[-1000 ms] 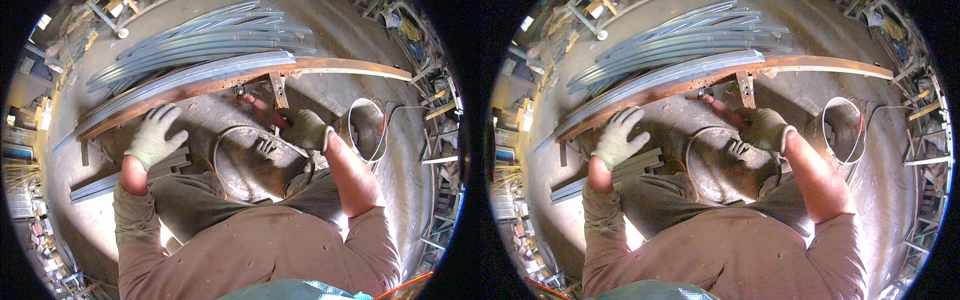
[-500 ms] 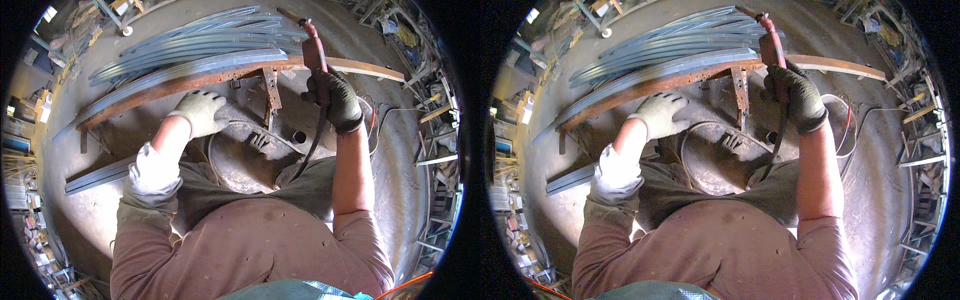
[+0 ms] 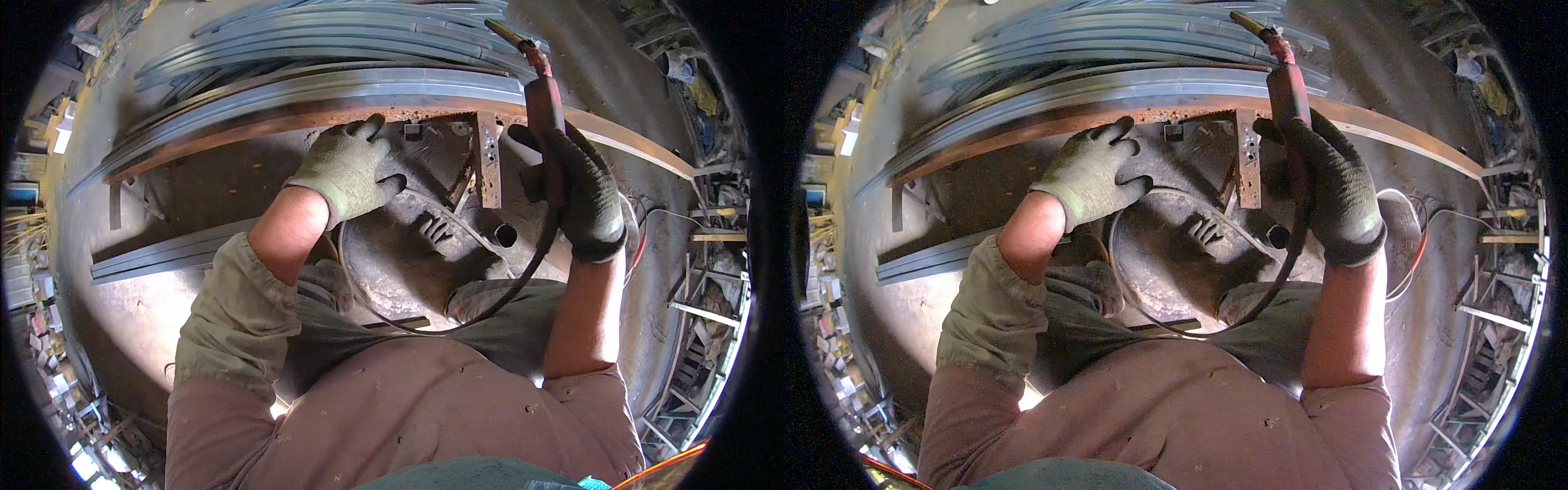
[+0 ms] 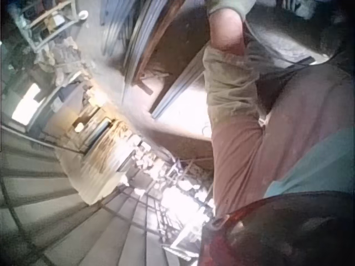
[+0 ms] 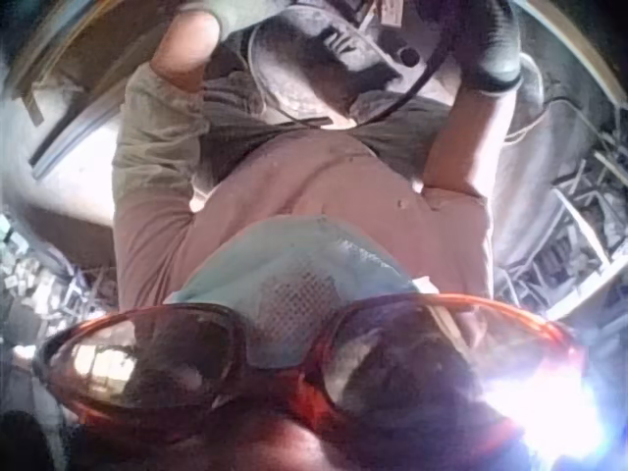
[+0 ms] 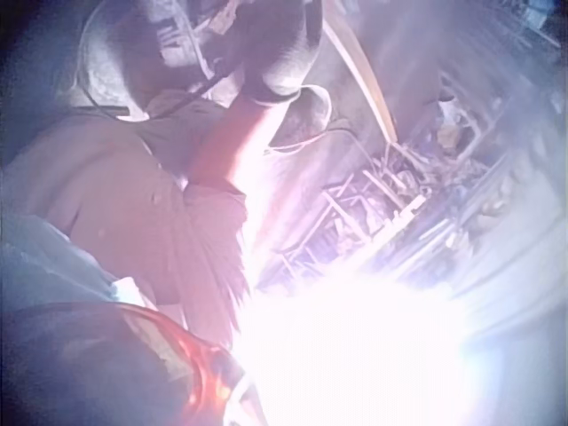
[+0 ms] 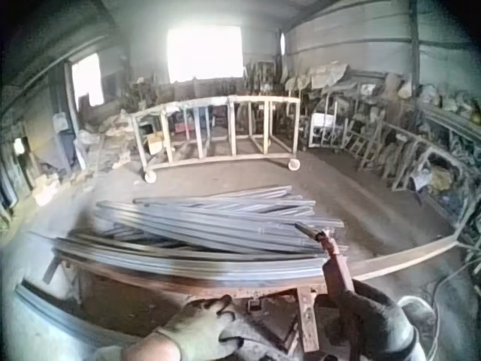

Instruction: The person sits on the floor and welds metal bars together using a welding torch. They position the bars, apply welds along the seams, and adjust the pieces as needed.

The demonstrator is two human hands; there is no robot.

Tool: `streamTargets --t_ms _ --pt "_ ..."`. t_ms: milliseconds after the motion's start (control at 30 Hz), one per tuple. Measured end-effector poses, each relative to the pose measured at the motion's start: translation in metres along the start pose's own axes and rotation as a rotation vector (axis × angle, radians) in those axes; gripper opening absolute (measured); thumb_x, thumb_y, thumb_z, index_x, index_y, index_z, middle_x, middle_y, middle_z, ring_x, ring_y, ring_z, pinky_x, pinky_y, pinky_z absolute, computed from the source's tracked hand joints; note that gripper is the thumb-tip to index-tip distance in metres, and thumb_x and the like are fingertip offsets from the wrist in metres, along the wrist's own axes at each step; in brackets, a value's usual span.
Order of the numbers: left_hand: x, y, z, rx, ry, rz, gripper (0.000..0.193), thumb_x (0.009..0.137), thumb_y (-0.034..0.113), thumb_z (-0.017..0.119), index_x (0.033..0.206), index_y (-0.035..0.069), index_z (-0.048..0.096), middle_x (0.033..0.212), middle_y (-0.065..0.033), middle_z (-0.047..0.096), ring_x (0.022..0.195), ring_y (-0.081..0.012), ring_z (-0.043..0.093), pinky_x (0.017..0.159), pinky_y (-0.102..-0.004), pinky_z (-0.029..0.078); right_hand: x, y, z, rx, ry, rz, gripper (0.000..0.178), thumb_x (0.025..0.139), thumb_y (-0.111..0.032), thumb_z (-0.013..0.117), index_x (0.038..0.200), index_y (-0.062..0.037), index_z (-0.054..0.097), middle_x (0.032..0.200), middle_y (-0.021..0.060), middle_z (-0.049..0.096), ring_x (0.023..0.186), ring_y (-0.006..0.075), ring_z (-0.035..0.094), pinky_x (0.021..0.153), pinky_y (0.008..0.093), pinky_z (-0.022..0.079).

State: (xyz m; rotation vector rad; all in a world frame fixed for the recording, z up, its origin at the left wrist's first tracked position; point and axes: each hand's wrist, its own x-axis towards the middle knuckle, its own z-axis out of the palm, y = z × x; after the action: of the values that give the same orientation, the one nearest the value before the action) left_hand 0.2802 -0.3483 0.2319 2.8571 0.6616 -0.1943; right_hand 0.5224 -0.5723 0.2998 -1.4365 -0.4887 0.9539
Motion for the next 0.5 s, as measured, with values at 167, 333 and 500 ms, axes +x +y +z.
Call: streamTargets --t_ms 167,333,500 --pt "0.032 -0.021 0.006 -0.113 -0.003 -0.065 0.057 0.098 0.05 0.082 0.126 0.001 0.079 0.18 -0.0257 0.042 0.147 -0.0508 0.061 0.122 -0.0528 0.052 0.032 0.009 0.008 -0.129 0.077 0.03 0.048 0.118 -0.035 0.066 0.152 -0.0016 0.067 0.102 0.0044 0.074 0.082 0.0152 0.075 0.071 0.0307 0.058" --pt "0.057 -0.029 0.018 -0.112 0.092 -0.056 0.057 0.096 0.048 0.083 0.123 -0.002 0.079 0.18 -0.0302 0.039 0.146 -0.0525 0.061 0.122 -0.0521 0.053 0.059 0.014 0.006 -0.246 0.067 0.059 0.051 0.117 -0.038 0.069 0.154 -0.0035 0.066 0.098 0.0032 0.073 0.08 0.0133 0.075 0.066 0.0271 0.056" --pt "0.066 -0.033 0.019 -0.095 0.132 -0.009 0.059 0.095 0.047 0.083 0.123 -0.005 0.078 0.179 -0.0347 0.038 0.148 -0.0555 0.058 0.124 -0.0536 0.051 0.075 0.014 0.014 -0.329 0.082 0.14 0.055 0.117 -0.041 0.068 0.16 -0.0067 0.065 0.086 0.0049 0.075 0.064 0.0087 0.07 0.05 0.0249 0.049"
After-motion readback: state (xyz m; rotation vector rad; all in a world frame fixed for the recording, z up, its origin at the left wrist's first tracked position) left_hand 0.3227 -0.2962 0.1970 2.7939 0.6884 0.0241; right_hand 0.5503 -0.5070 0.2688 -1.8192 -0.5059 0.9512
